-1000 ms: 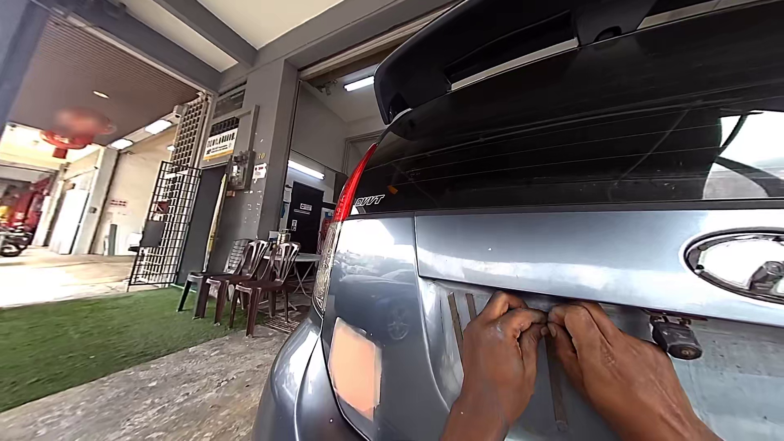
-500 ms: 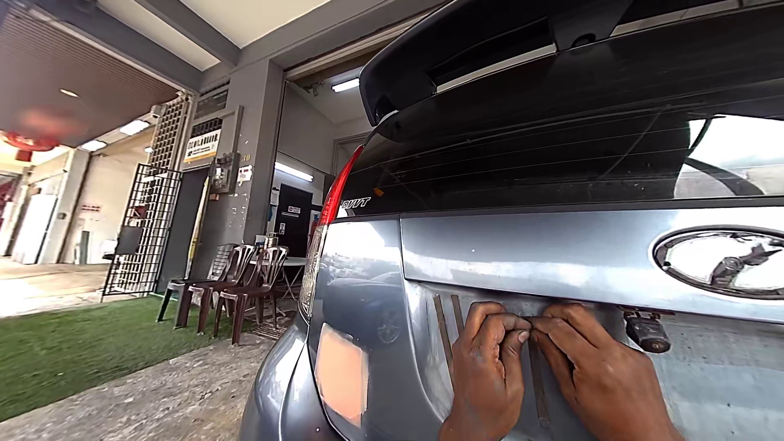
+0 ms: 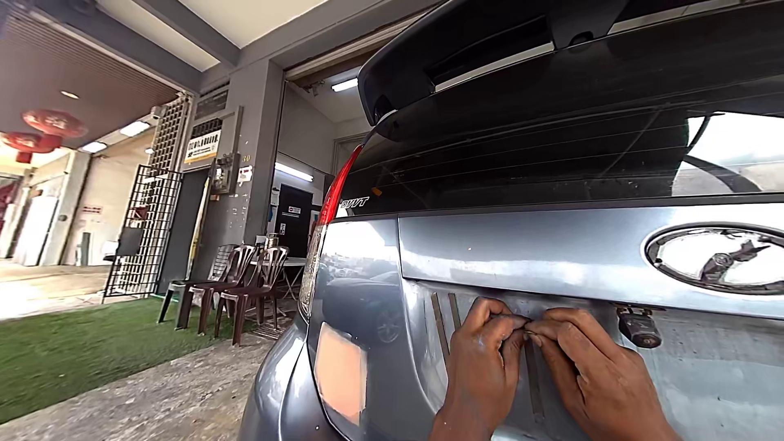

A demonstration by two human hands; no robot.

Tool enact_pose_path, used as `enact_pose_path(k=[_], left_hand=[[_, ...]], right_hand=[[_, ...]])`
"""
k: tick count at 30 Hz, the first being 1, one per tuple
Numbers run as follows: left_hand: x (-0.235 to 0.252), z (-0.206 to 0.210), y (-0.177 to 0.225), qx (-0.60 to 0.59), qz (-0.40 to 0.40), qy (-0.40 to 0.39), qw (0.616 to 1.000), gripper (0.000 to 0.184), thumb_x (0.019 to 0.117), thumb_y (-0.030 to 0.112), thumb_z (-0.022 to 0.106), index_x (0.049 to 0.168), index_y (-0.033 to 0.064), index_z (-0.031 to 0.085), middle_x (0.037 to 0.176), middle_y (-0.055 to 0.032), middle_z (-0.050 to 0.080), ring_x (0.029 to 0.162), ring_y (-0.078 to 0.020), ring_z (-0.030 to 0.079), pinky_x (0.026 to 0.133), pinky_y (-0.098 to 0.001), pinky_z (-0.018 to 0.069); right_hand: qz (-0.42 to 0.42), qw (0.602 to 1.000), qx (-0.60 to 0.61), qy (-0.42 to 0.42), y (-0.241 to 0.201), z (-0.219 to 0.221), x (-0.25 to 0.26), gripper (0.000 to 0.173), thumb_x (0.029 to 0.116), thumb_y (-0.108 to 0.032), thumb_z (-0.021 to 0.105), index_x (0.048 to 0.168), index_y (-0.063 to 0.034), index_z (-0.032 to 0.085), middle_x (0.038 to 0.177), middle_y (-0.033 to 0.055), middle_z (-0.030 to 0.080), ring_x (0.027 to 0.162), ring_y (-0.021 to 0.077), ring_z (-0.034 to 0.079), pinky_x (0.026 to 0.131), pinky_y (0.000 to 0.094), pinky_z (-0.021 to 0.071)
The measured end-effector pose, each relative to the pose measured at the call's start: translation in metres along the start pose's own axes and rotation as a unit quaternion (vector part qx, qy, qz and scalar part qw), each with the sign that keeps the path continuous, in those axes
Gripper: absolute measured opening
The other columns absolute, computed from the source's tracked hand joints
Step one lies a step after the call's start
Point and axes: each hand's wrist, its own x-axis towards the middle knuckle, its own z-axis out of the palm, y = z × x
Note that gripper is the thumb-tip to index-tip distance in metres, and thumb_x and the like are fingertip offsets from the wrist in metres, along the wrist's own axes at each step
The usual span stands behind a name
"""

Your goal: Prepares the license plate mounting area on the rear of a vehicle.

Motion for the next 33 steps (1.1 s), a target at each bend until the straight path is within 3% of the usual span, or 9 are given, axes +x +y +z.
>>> enact_pose_path(k=[4,6,16,18,21,22,26,29,33], left_hand=[[-0.003,0.005,-0.002,-0.046,-0.014,0.022,0.999,0.014,0.0981,0.015,0.067,0.098,0.0078,0.079,0.105,-0.0048,0.068,0.093,-0.0065,0.067,0.079,-0.0197,0.0583],[-0.004,0.005,-0.002,-0.077,-0.017,0.033,0.996,0.013,0.0973,0.013,0.068,0.098,0.0062,0.079,0.105,-0.006,0.068,0.094,-0.0071,0.066,0.079,-0.0195,0.0584],[-0.012,0.007,-0.003,-0.161,0.003,0.075,0.984,0.01,0.095,0.009,0.071,0.097,0.0013,0.078,0.109,-0.0101,0.066,0.089,-0.0085,0.066,0.074,-0.019,0.0594],[-0.012,0.002,-0.003,-0.177,-0.01,0.042,0.983,0.019,0.0934,0.009,0.073,0.11,-0.0008,0.075,0.115,-0.0109,0.065,0.079,-0.0056,0.064,0.065,-0.018,0.0578],[-0.012,-0.007,-0.001,-0.173,-0.056,-0.02,0.983,0.067,0.0809,0.004,0.073,0.141,-0.0025,0.043,0.127,-0.0119,0.06,0.059,-0.0036,0.056,0.05,-0.0194,0.0505],[-0.01,-0.009,0.0,-0.142,-0.063,-0.035,0.987,0.067,0.0796,0.006,0.074,0.141,-0.0007,0.047,0.128,-0.0108,0.06,0.06,-0.0022,0.053,0.05,-0.0182,0.0485],[-0.003,-0.006,0.005,-0.02,-0.023,-0.065,0.997,0.026,0.0918,0.012,0.067,0.115,0.0134,0.079,0.124,-0.0106,0.06,0.073,0.0003,0.055,0.064,-0.0139,0.0502],[-0.005,0.0,0.001,-0.019,0.013,-0.011,1.0,0.018,0.0953,0.007,0.063,0.099,0.007,0.08,0.111,-0.0104,0.066,0.083,-0.0048,0.064,0.073,-0.0173,0.0567],[-0.01,0.005,-0.002,-0.055,0.016,0.023,0.998,0.013,0.0965,0.009,0.066,0.096,0.0045,0.079,0.105,-0.0085,0.067,0.093,-0.0069,0.065,0.081,-0.0185,0.0573]], right_hand=[[0.056,0.998,-0.005,0.009,-0.002,-0.004,0.0,0.027,0.0954,-0.022,0.053,0.114,-0.0095,0.069,0.109,0.0094,0.068,0.067,0.0074,0.058,0.052,0.0211,0.0459],[0.056,0.997,-0.048,-0.006,-0.003,-0.003,0.0,0.028,0.0916,-0.022,0.055,0.11,-0.0115,0.073,0.106,0.008,0.07,0.068,0.0103,0.062,0.05,0.0246,0.049],[0.032,0.995,-0.092,-0.016,-0.007,0.006,0.0,0.026,0.1012,-0.026,0.051,0.087,-0.0154,0.07,0.092,0.0021,0.07,0.069,0.012,0.067,0.046,0.0257,0.0471],[0.023,0.998,-0.057,-0.004,-0.005,0.005,-0.001,0.025,0.103,-0.024,0.05,0.089,-0.014,0.07,0.093,0.0034,0.07,0.071,0.0099,0.066,0.05,0.0228,0.0476],[0.014,1.0,-0.003,0.009,-0.003,0.004,-0.004,0.024,0.1032,-0.022,0.051,0.093,-0.0141,0.072,0.094,0.0041,0.07,0.077,0.0076,0.066,0.056,0.0195,0.0496],[0.01,1.0,0.012,0.011,-0.002,0.003,-0.005,0.023,0.1036,-0.022,0.051,0.094,-0.014,0.071,0.094,0.0041,0.069,0.078,0.007,0.065,0.058,0.0184,0.0501],[-0.022,0.998,0.055,0.014,0.001,0.001,-0.008,0.021,0.1042,-0.02,0.051,0.097,-0.0113,0.07,0.097,0.0063,0.067,0.084,0.0079,0.065,0.066,0.0172,0.0521],[-0.026,0.997,0.067,0.008,0.0,0.002,-0.007,0.021,0.1049,-0.022,0.051,0.097,-0.0119,0.068,0.098,0.0058,0.066,0.086,0.0075,0.065,0.068,0.0166,0.052],[0.037,0.995,0.095,0.017,-0.007,-0.005,-0.005,0.027,0.1036,-0.029,0.052,0.11,-0.0088,0.068,0.105,0.008,0.065,0.079,0.0033,0.06,0.063,0.0138,0.0487]])
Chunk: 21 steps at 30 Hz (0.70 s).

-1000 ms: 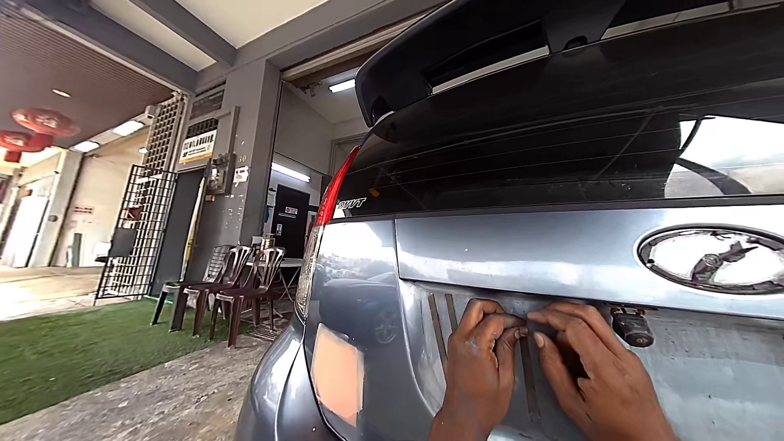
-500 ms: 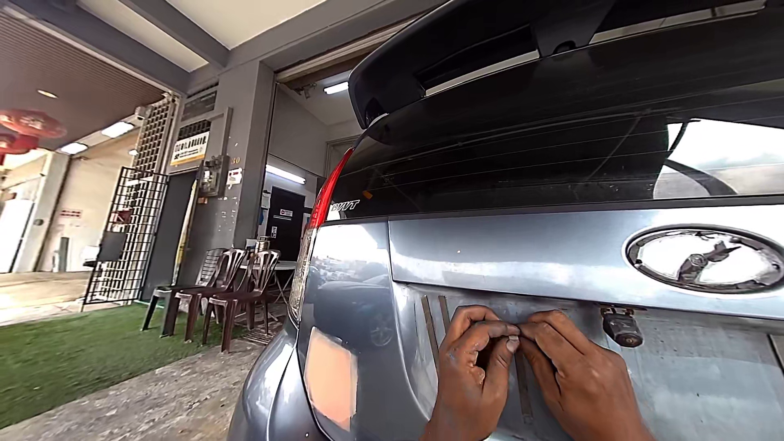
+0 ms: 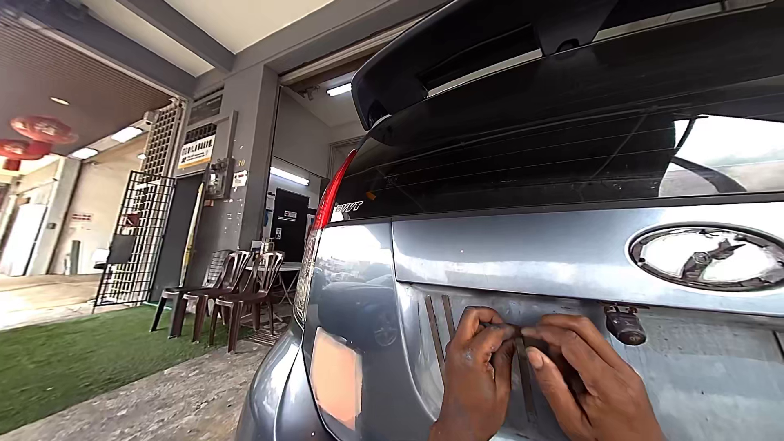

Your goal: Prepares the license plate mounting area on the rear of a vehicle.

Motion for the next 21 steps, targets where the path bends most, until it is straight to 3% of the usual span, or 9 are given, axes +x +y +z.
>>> enact_pose_path(k=[2,3,7,10,13,15,18,19,21], left_hand=[[-0.002,-0.001,0.0,-0.013,-0.007,0.009,1.0,0.012,0.0952,0.009,0.068,0.096,0.0056,0.079,0.104,-0.0073,0.067,0.095,-0.0069,0.065,0.082,-0.0181,0.0568],[-0.004,-0.001,0.0,-0.025,-0.013,0.014,1.0,0.012,0.0946,0.007,0.067,0.097,0.0057,0.079,0.105,-0.0071,0.067,0.095,-0.0069,0.065,0.081,-0.0179,0.0568],[-0.01,-0.002,0.001,-0.089,-0.036,0.043,0.994,0.01,0.093,0.004,0.069,0.096,0.0031,0.078,0.107,-0.0088,0.065,0.088,-0.0078,0.065,0.072,-0.018,0.0583],[-0.015,-0.001,0.002,-0.113,-0.036,0.048,0.992,0.009,0.0924,0.003,0.071,0.096,0.0022,0.078,0.107,-0.0092,0.065,0.088,-0.0083,0.065,0.072,-0.0181,0.0583],[-0.02,0.0,0.003,-0.112,-0.026,0.058,0.992,0.009,0.0923,0.005,0.072,0.097,0.0036,0.08,0.106,-0.0086,0.065,0.088,-0.0074,0.065,0.072,-0.0173,0.0581],[-0.021,-0.002,0.003,-0.127,-0.034,0.05,0.99,0.016,0.0911,0.006,0.075,0.106,0.0015,0.078,0.111,-0.0097,0.065,0.081,-0.0055,0.064,0.066,-0.0167,0.0575],[-0.016,-0.011,0.004,-0.13,-0.073,-0.017,0.989,0.066,0.0794,-0.001,0.073,0.141,-0.0022,0.049,0.132,-0.0135,0.058,0.06,-0.0039,0.056,0.049,-0.0194,0.0505],[-0.013,-0.013,0.004,-0.103,-0.079,-0.036,0.991,0.068,0.0766,-0.001,0.073,0.141,-0.0004,0.052,0.133,-0.013,0.057,0.06,-0.0028,0.053,0.049,-0.0185,0.0483],[-0.008,-0.014,0.005,-0.043,-0.068,-0.076,0.994,0.05,0.0785,0.004,0.073,0.128,0.0082,0.071,0.132,-0.0118,0.056,0.062,0.001,0.051,0.053,-0.0146,0.0473]], right_hand=[[0.021,0.998,-0.044,0.026,-0.003,0.001,0.0,0.033,0.0987,-0.02,0.049,0.122,-0.0056,0.068,0.107,0.0121,0.067,0.075,0.0056,0.059,0.061,0.0157,0.0481],[0.02,0.997,-0.075,0.026,-0.003,0.003,0.0,0.035,0.0955,-0.016,0.049,0.122,-0.0052,0.069,0.105,0.0125,0.067,0.076,0.0077,0.06,0.06,0.0177,0.0491],[0.015,0.991,-0.134,-0.027,-0.002,0.008,-0.002,0.03,0.0898,-0.022,0.056,0.11,-0.0136,0.077,0.1,0.0068,0.068,0.076,0.0107,0.065,0.054,0.0233,0.0514],[0.002,0.988,-0.144,-0.053,0.0,0.01,-0.004,0.025,0.0967,-0.022,0.055,0.104,-0.0172,0.078,0.097,0.0049,0.068,0.071,0.0113,0.065,0.05,0.0241,0.0496],[-0.016,0.988,-0.146,-0.051,0.001,0.01,-0.007,0.024,0.1008,-0.018,0.051,0.093,-0.0148,0.074,0.093,0.0045,0.07,0.073,0.012,0.067,0.052,0.0233,0.0513],[-0.03,0.991,-0.121,-0.042,0.002,0.009,-0.008,0.023,0.1027,-0.018,0.051,0.093,-0.0133,0.072,0.094,0.005,0.069,0.075,0.0107,0.066,0.056,0.0209,0.0515],[-0.047,0.996,-0.07,-0.036,0.005,0.004,-0.011,0.022,0.1041,-0.019,0.052,0.098,-0.013,0.072,0.094,0.0053,0.068,0.08,0.0088,0.065,0.063,0.0179,0.0517],[-0.052,0.996,-0.056,-0.034,0.005,0.004,-0.011,0.022,0.1041,-0.019,0.051,0.099,-0.0127,0.072,0.094,0.0054,0.067,0.08,0.0082,0.064,0.063,0.0172,0.0513],[-0.063,0.997,-0.034,-0.039,0.005,0.002,-0.012,0.021,0.1042,-0.018,0.052,0.1,-0.0117,0.071,0.095,0.0059,0.067,0.082,0.0081,0.064,0.066,0.0165,0.0518]])
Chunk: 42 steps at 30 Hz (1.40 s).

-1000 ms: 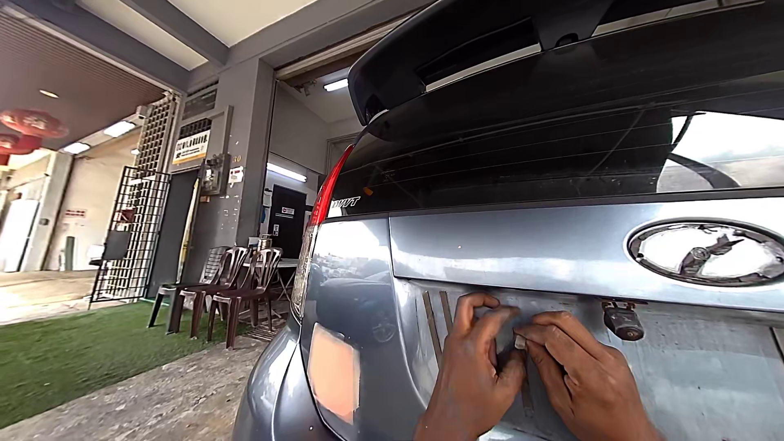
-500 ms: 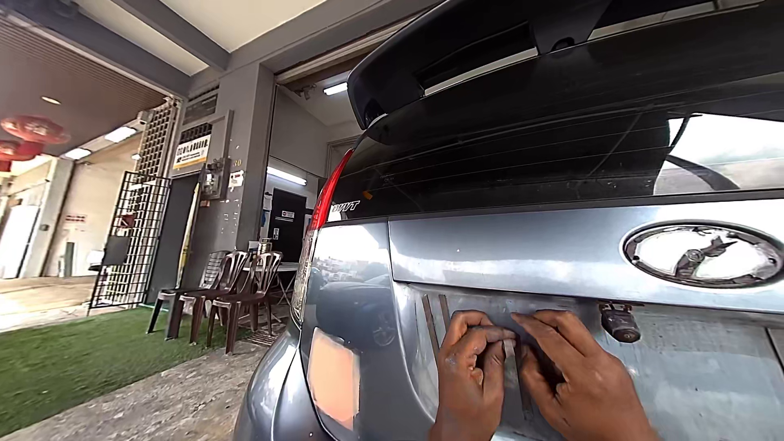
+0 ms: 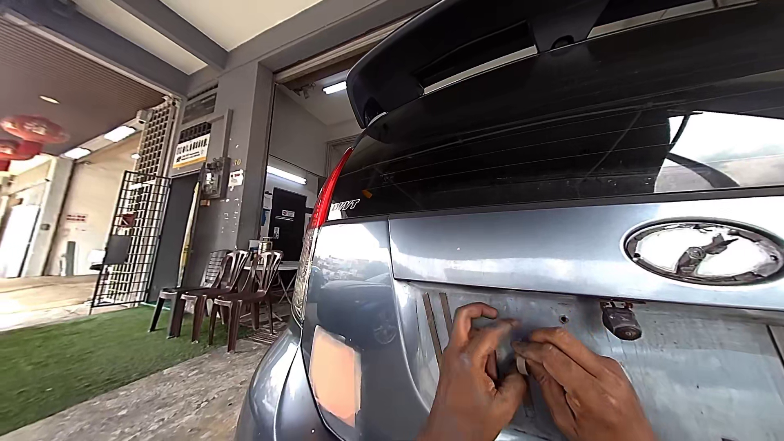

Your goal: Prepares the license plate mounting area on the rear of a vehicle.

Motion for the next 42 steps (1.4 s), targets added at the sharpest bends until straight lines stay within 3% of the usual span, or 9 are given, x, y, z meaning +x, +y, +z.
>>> enact_pose_path(k=[4,10,16,21,23,27,33,40,42], left_hand=[[0.001,0.007,-0.001,0.053,0.047,0.041,0.997,0.018,0.0917,0.004,0.065,0.098,0.0071,0.081,0.114,-0.0115,0.066,0.083,-0.0034,0.063,0.072,-0.016,0.0557],[-0.002,0.011,-0.004,-0.019,0.03,0.063,0.997,0.01,0.0936,0.006,0.069,0.094,0.0048,0.078,0.108,-0.0075,0.067,0.097,-0.0086,0.066,0.081,-0.0199,0.0585],[-0.013,0.012,-0.002,-0.094,0.02,0.104,0.99,0.008,0.0903,0.001,0.072,0.096,0.0011,0.078,0.108,-0.0103,0.065,0.086,-0.0091,0.066,0.07,-0.0198,0.0597],[-0.022,0.013,0.004,-0.05,0.074,0.127,0.988,0.006,0.0904,0.001,0.073,0.093,0.001,0.078,0.106,-0.0101,0.067,0.092,-0.0085,0.067,0.078,-0.019,0.0597],[-0.023,0.008,0.005,-0.04,0.073,0.103,0.991,0.012,0.0904,0.005,0.075,0.102,0.0014,0.077,0.112,-0.0105,0.066,0.088,-0.0056,0.065,0.075,-0.0167,0.0581],[-0.019,-0.005,0.001,-0.03,0.009,-0.003,1.0,0.071,0.0746,0.004,0.076,0.142,0.0026,0.055,0.139,-0.0137,0.055,0.064,-0.0025,0.057,0.05,-0.0183,0.0504],[-0.009,0.0,-0.002,0.086,0.07,0.005,0.994,0.016,0.0965,0.01,0.064,0.1,0.0098,0.08,0.109,-0.0084,0.067,0.082,-0.0039,0.063,0.072,-0.0168,0.0554],[-0.015,0.003,-0.006,-0.008,0.032,0.025,0.999,0.009,0.0948,0.01,0.07,0.095,0.006,0.078,0.106,-0.0056,0.067,0.09,-0.0052,0.065,0.075,-0.0171,0.0566],[-0.019,0.001,-0.006,-0.031,0.031,0.033,0.999,0.009,0.0942,0.008,0.07,0.096,0.0046,0.078,0.107,-0.0068,0.066,0.089,-0.0057,0.064,0.074,-0.0171,0.0565]], right_hand=[[-0.012,0.999,0.034,-0.018,-0.003,-0.003,0.0,0.018,0.1036,-0.015,0.054,0.102,-0.0106,0.071,0.099,0.0073,0.067,0.089,0.0094,0.065,0.074,0.0168,0.0534],[0.076,0.997,0.032,0.009,-0.012,-0.009,0.003,0.041,0.0957,-0.018,0.05,0.133,-0.0061,0.062,0.108,0.0114,0.066,0.079,0.0081,0.06,0.064,0.0177,0.05],[0.093,0.991,-0.09,-0.033,-0.017,0.0,-0.004,0.025,0.0938,-0.023,0.063,0.111,-0.0104,0.077,0.103,0.0106,0.068,0.089,0.0152,0.066,0.07,0.0235,0.0553],[0.058,0.993,-0.093,-0.037,-0.015,0.001,-0.005,0.018,0.0986,-0.014,0.055,0.091,-0.0123,0.072,0.095,0.0073,0.069,0.085,0.0163,0.068,0.064,0.0249,0.055],[0.036,0.997,-0.054,-0.029,-0.012,-0.001,-0.008,0.018,0.0995,-0.013,0.054,0.092,-0.0104,0.071,0.097,0.008,0.069,0.089,0.0153,0.067,0.072,0.0224,0.055],[0.011,1.0,0.01,-0.01,-0.011,-0.004,-0.01,0.017,0.1023,-0.015,0.056,0.098,-0.0098,0.072,0.097,0.0073,0.066,0.091,0.0127,0.064,0.078,0.0191,0.0529],[-0.006,0.999,0.046,-0.008,-0.013,-0.004,-0.013,0.013,0.102,-0.015,0.059,0.1,-0.0099,0.071,0.099,0.0066,0.065,0.092,0.0118,0.063,0.078,0.0189,0.0528],[0.124,0.992,0.024,-0.011,-0.022,-0.013,-0.011,0.054,0.089,-0.015,0.054,0.141,-0.0027,0.054,0.117,0.0155,0.061,0.077,0.0079,0.059,0.061,0.0177,0.0496],[0.129,0.991,-0.018,-0.022,-0.025,-0.012,-0.012,0.053,0.0883,-0.018,0.06,0.138,-0.0013,0.058,0.117,0.0173,0.063,0.077,0.0107,0.06,0.061,0.0198,0.0499]])
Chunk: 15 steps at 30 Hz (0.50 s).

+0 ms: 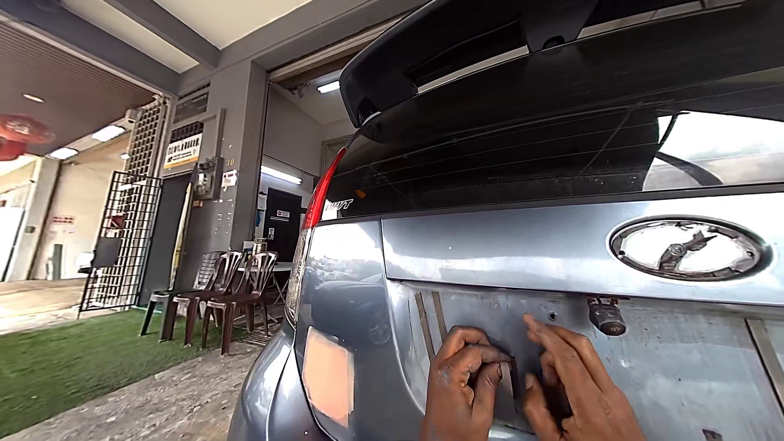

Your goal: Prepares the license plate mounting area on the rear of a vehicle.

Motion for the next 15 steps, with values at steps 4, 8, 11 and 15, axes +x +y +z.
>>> enact_pose_path(k=[4,8,11,15], left_hand=[[-0.011,-0.002,0.007,-0.014,-0.016,0.026,0.999,0.01,0.0921,0.0,0.068,0.096,0.0013,0.077,0.109,-0.0097,0.066,0.092,-0.0085,0.066,0.077,-0.0194,0.0592],[-0.016,-0.001,0.017,-0.008,-0.007,0.037,0.999,0.008,0.0922,0.0,0.07,0.095,0.0013,0.078,0.107,-0.0099,0.066,0.095,-0.0082,0.065,0.08,-0.0189,0.0585],[-0.02,-0.006,0.015,0.011,-0.005,0.027,1.0,0.019,0.0903,0.006,0.075,0.109,0.002,0.077,0.115,-0.011,0.066,0.089,-0.0055,0.065,0.075,-0.0169,0.0576],[-0.016,-0.011,0.01,0.056,-0.034,-0.049,0.997,0.053,0.0902,0.011,0.074,0.141,0.0079,0.062,0.139,-0.0115,0.058,0.072,-0.0023,0.06,0.058,-0.0177,0.0529]], right_hand=[[-0.019,0.998,-0.043,-0.042,-0.001,0.004,-0.004,0.029,0.0929,-0.024,0.068,0.116,-0.0071,0.075,0.11,0.0149,0.066,0.091,0.0163,0.066,0.074,0.0228,0.0557],[-0.037,0.996,-0.04,-0.065,0.0,0.003,-0.004,0.015,0.0981,-0.015,0.064,0.102,-0.0097,0.076,0.102,0.012,0.068,0.086,0.0171,0.067,0.068,0.0249,0.0563],[-0.072,0.996,-0.021,-0.058,0.003,0.002,-0.004,0.015,0.1001,-0.012,0.061,0.095,-0.0099,0.075,0.099,0.0094,0.07,0.09,0.0168,0.068,0.074,0.0241,0.0565],[-0.123,0.991,0.021,-0.048,0.006,-0.001,-0.008,0.015,0.1012,-0.011,0.059,0.099,-0.009,0.074,0.098,0.0088,0.068,0.091,0.0156,0.065,0.077,0.0212,0.0538]])
